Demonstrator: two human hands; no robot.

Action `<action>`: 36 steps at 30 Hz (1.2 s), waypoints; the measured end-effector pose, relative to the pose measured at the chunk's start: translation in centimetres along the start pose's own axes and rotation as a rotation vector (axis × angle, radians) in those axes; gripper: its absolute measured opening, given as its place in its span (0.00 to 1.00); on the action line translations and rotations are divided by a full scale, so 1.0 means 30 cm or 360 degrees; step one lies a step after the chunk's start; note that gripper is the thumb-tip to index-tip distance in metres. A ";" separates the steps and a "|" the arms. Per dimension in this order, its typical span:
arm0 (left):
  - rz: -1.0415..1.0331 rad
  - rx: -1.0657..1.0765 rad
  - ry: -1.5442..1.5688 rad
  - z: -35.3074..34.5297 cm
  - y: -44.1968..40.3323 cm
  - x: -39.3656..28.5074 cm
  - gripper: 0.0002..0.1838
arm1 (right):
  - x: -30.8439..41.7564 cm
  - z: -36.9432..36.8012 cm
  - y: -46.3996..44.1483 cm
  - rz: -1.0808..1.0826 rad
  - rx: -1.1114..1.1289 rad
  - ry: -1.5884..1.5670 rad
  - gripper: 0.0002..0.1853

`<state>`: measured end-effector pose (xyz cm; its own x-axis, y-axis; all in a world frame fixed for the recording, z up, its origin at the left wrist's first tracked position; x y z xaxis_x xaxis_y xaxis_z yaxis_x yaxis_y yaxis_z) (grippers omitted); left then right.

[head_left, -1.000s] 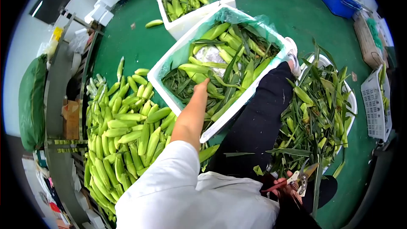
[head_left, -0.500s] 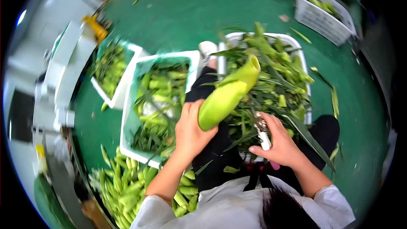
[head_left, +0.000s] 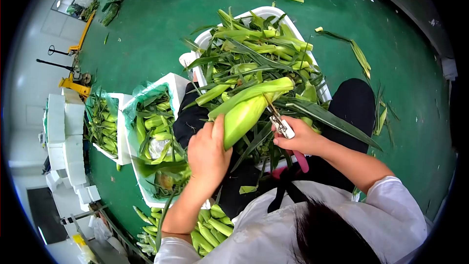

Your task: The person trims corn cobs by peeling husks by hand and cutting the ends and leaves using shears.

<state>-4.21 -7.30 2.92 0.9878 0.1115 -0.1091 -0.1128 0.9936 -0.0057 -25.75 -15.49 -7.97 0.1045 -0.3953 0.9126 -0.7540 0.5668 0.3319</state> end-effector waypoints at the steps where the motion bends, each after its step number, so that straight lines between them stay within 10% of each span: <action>1: -0.0004 -0.0004 0.0105 -0.016 -0.019 0.027 0.37 | 0.004 -0.004 0.010 -0.0101 -0.0009 -0.0047 0.14; 8: -0.0239 0.0205 0.1038 0.017 -0.098 0.149 0.40 | 0.076 0.032 0.206 -0.0395 0.0071 -0.1345 0.13; 12: -0.0827 -0.0256 0.0056 0.093 -0.129 0.112 0.35 | 0.091 0.107 0.192 -0.0286 -0.0035 -0.0901 0.17; 17: -0.0989 -0.0548 0.0000 0.078 -0.172 -0.021 0.26 | 0.224 -0.006 0.083 -0.0099 0.0226 -0.0542 0.36; 21: -0.0057 -0.0741 0.0901 0.013 -0.123 -0.031 0.43 | 0.185 -0.051 0.044 0.0258 -0.0050 -0.0322 0.37; 22: 0.0017 -0.0757 0.2225 -0.047 -0.111 -0.046 0.42 | 0.200 -0.069 0.053 0.0302 -0.0174 -0.0125 0.36; 24: 0.0549 -0.0488 0.2924 -0.118 -0.092 -0.067 0.40 | 0.189 -0.092 0.063 0.0335 -0.0220 0.0316 0.36; 36: 0.0891 -0.0717 0.3371 -0.179 -0.031 -0.102 0.48 | 0.166 -0.142 0.086 0.0254 -0.0321 0.0860 0.26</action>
<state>-7.71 -8.68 -2.08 -0.6218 -0.1874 -0.7604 -0.5690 0.7753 0.2742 -24.41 -12.91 -1.55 0.3550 0.0995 0.9295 -0.6553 0.7357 0.1715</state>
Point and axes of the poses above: each hand's wrist, its own y-axis away from the middle knuckle, its own z-axis out of the back of the hand, x = y × z, the point moved 2 cm from there along -y, towards the middle knuckle, and after that the axes turned 1 degree about x, right-handed, at the moved point
